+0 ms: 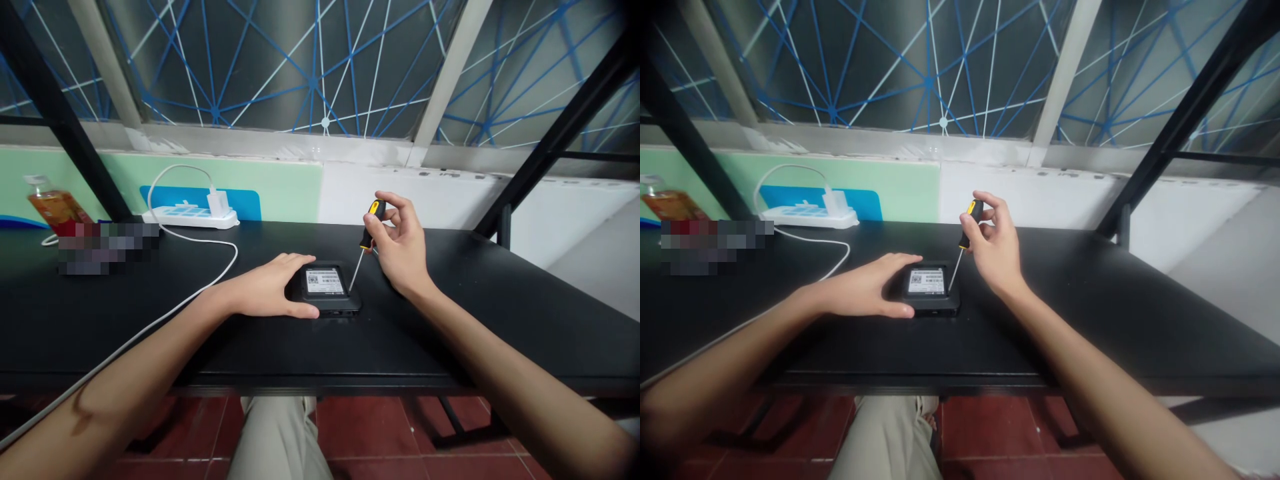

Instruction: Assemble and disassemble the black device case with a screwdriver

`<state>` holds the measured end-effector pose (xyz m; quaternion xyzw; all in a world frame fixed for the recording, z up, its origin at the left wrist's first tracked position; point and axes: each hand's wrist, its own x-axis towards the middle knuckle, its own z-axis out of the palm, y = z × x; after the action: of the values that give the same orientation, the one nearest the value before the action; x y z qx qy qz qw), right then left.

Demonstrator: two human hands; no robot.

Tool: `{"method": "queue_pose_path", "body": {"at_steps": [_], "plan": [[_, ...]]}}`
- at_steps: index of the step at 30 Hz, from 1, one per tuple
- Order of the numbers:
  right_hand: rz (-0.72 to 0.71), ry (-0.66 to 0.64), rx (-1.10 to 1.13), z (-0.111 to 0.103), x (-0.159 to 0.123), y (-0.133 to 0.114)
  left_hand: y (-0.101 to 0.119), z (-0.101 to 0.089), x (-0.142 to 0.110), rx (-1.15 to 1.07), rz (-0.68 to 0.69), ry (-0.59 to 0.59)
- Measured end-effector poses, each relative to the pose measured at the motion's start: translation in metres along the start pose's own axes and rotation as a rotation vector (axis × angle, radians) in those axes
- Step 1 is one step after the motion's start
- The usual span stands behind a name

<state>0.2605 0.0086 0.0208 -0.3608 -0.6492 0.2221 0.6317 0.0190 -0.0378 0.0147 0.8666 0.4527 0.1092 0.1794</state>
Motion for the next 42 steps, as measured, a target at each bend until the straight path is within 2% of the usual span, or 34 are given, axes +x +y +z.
{"method": "queue_pose_path", "body": {"at_steps": [6,10,18,25,32,42], "plan": [[0.002,-0.044,0.014,0.0,-0.0009,-0.0031,0.0015,-0.0007,0.0,-0.001,-0.007,-0.001],[0.004,-0.015,0.041,-0.0006,0.0005,-0.0044,0.0008,-0.0005,-0.0006,0.002,-0.002,0.0],[0.136,-0.082,0.143,-0.0021,0.0021,-0.0029,0.0012,-0.0004,-0.0003,-0.001,-0.016,-0.01],[0.031,-0.008,0.018,-0.0013,0.0031,-0.0006,0.0013,-0.0014,-0.0012,-0.009,-0.009,-0.001],[0.121,-0.061,0.129,-0.0052,0.0043,0.0005,-0.0002,-0.001,-0.0005,-0.016,-0.002,-0.002],[0.034,-0.035,0.018,-0.0042,0.0042,-0.0023,0.0007,-0.0008,-0.0008,-0.005,-0.009,-0.006]]}}
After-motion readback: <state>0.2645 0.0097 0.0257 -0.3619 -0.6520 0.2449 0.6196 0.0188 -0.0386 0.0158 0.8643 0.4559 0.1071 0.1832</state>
